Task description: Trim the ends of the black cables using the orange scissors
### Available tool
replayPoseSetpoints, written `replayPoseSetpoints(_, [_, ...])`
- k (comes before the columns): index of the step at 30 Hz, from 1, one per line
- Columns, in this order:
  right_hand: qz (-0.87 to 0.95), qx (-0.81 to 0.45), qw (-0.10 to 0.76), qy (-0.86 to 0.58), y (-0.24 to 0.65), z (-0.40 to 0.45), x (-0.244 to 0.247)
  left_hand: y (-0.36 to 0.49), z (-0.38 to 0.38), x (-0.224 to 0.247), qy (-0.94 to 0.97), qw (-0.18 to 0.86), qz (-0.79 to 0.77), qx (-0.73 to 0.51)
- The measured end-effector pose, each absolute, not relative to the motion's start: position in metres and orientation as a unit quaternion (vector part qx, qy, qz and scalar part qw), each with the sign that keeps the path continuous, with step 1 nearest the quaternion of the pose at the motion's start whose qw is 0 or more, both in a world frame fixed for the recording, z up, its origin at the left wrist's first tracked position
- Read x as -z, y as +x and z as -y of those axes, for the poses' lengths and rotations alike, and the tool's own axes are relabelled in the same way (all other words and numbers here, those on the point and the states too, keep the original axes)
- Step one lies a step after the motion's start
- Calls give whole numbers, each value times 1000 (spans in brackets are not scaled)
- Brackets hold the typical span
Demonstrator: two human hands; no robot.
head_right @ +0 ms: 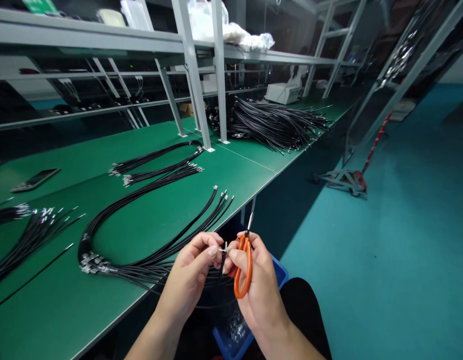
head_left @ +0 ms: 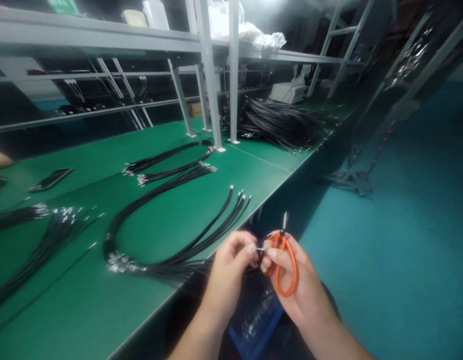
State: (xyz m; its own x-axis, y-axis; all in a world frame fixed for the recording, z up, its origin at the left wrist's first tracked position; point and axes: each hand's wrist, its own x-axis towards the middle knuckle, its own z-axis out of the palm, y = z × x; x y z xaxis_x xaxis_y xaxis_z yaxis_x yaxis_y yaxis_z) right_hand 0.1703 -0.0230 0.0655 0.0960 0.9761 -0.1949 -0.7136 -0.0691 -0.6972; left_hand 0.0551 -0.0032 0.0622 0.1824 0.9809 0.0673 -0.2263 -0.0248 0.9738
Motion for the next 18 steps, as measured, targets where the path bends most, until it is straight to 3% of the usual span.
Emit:
replayPoseSetpoints(5, [185, -656, 653, -330, 167, 22, -68, 47, 4, -67, 711, 239, -451, -484])
replayPoseSetpoints(9, [185, -655, 662, -313, 165, 20, -70, 43, 5, -71, 759, 125, -446, -458])
replayPoseSetpoints(11, [179, -648, 670, -317, 164, 19, -70, 41, 5, -72, 732, 173, -469, -463])
replayPoseSetpoints(16, [170, -641, 682, -307, 158, 18, -71, 40, 9, -72, 622, 464, -446, -447])
replayPoseSetpoints(18, [170, -643, 684, -301, 156, 19, -71, 42, 10, -71, 597, 482, -447, -460])
